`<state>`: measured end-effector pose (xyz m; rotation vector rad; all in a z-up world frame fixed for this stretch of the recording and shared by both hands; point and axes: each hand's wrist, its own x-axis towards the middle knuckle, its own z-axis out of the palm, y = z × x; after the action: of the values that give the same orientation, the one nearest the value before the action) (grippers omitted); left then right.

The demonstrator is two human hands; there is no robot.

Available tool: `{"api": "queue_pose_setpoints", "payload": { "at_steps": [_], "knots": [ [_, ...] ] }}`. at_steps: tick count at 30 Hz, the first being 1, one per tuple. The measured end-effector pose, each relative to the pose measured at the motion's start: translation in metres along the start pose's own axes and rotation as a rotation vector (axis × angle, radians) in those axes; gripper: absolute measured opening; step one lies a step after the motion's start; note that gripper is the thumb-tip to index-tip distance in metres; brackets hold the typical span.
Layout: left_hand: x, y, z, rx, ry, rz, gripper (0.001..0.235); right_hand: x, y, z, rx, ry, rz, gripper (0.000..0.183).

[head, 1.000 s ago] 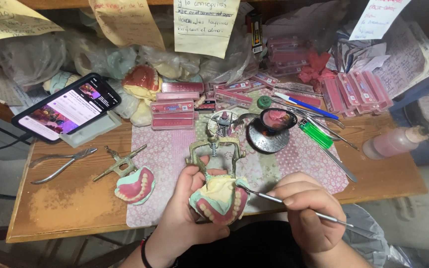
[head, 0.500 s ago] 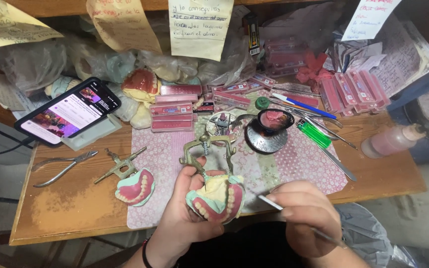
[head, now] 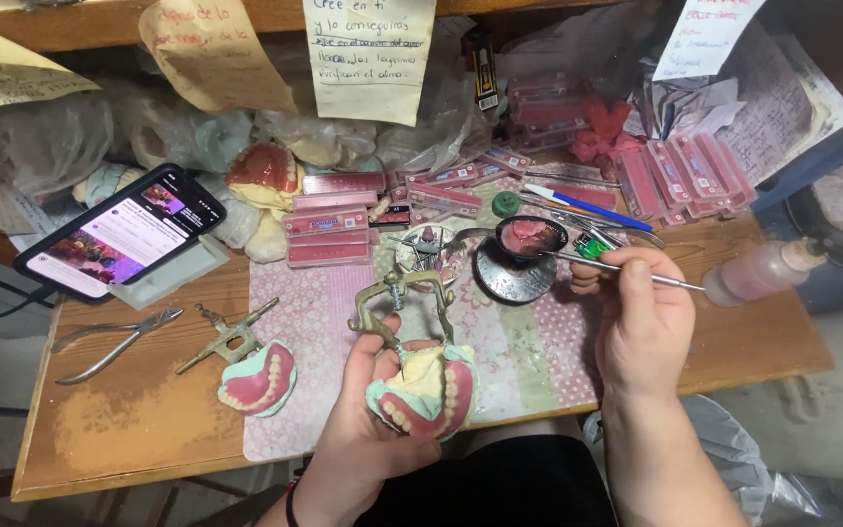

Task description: A dental prosthetist is working on dental models, applying material and adjusting the components on a laboratory bench.

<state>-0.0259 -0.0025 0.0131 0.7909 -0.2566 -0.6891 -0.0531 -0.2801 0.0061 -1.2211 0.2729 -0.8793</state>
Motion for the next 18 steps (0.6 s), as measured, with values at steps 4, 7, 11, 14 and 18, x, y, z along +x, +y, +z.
{"api": "queue_pose_setpoints", "payload": {
  "at_steps": [4,7,11,14,18],
  "knots": [
    [-0.001,-0.002,0.001,-0.021,-0.014,0.007,0.114,-0.003,0.001,-0.001,0.029,0.004,-0.005,0.025],
    [-0.002,-0.003,0.001,-0.043,-0.033,0.015,0.112,-0.014,0.000,0.000,0.037,-0.032,-0.099,0.029],
    [-0.002,-0.003,-0.001,-0.032,-0.039,0.034,0.114,-0.043,-0.006,0.010,0.184,-0.199,-0.245,0.024],
    [-0.003,-0.003,0.001,-0.039,-0.034,0.023,0.113,-0.060,-0.016,0.020,0.179,-0.355,-0.278,0.026],
    [-0.004,-0.006,-0.001,-0.054,-0.044,0.033,0.114,-0.072,-0.014,0.021,0.107,-0.408,-0.321,0.027]
  ]
}}
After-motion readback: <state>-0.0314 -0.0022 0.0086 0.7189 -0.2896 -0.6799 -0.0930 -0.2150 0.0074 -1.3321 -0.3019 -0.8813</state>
